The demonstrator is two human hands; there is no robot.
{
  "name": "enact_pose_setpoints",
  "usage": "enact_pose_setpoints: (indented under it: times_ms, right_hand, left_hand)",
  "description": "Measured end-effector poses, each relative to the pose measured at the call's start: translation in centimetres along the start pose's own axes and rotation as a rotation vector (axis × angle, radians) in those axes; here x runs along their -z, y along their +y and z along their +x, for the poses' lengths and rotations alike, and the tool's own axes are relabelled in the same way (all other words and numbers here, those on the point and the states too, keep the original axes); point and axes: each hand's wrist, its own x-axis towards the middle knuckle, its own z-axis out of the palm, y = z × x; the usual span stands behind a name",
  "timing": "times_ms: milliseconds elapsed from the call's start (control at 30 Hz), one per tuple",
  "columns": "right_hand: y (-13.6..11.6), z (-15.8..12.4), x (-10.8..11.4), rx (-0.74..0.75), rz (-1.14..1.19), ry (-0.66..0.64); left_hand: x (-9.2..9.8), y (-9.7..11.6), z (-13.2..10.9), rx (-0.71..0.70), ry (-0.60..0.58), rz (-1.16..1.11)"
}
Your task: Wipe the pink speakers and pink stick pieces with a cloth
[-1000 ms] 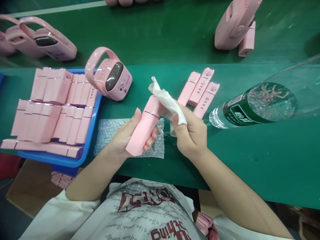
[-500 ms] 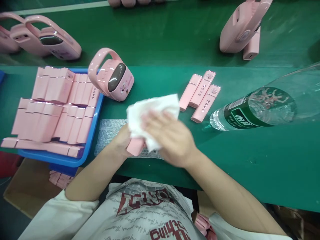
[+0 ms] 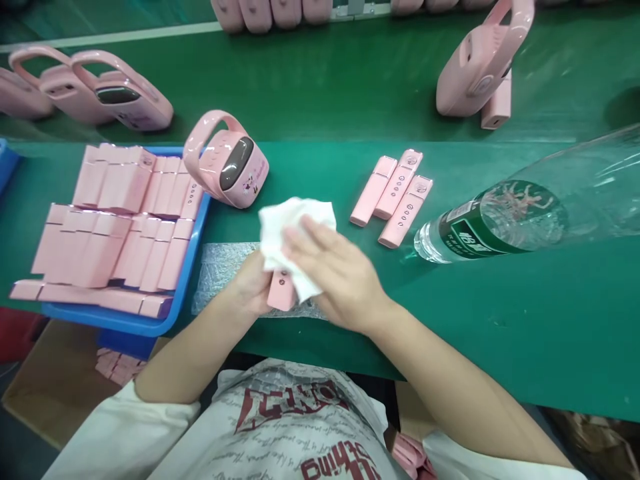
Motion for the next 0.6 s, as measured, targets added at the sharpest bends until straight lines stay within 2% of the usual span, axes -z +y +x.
enact_pose_setpoints:
  times_ms: [33, 100, 167, 200, 267, 333, 367, 400, 467, 533, 600]
  right_hand:
    - [-0.2, 0.0, -0.4, 0.112, 0.006, -0.068]
    - [-0.4, 0.0, -0.9, 0.216, 0.056, -0.161]
    - [0.0, 0.0, -0.9, 0.173, 0.047, -0.133]
    - [0.3, 0.0, -0.7, 0.090, 0.023, -0.069]
    - [1.0, 0.1, 0.3, -0.170, 0.020, 0.109]
    - [1.2, 0.4, 1.7, -0.473, 0.212, 0.214]
    - [1.1, 0.5, 2.3, -0.599, 0.388, 0.193]
    - [0.8, 0.7, 2.9, -0.682, 0.571, 0.119]
    - [0.2, 1.2, 3.6, -0.712, 0.850, -0.141]
    - [-0.3, 1.5, 3.7, -0.688, 0.980, -0.425]
    - [-0.4, 1.8, 3.2, -0.700, 1.036, -0.612]
  left_hand:
    - [0.1, 0.1, 0.1, 0.030, 0.011, -0.002]
    - [0.3, 0.2, 0.4, 0.068, 0.059, 0.021]
    - [0.4, 0.2, 0.7, -0.013, 0.120, 0.046]
    - [0.5, 0.2, 0.7, -0.097, 0.139, 0.059]
    - [0.4, 0.1, 0.9, -0.259, 0.134, 0.121]
    - [-0.1, 0.5, 1.1, -0.359, 0.099, 0.244]
    - [-0.5, 0.8, 1.2, -0.374, 0.081, 0.329]
    - [-1.2, 1.2, 1.5, -0.397, 0.066, 0.438]
    - [-3.1, 2.1, 2.3, -0.473, 0.041, 0.690]
    - [-5.8, 3.0, 3.8, -0.557, 0.025, 0.918]
    - [-9.0, 3.5, 6.0, -0.614, 0.012, 1.076]
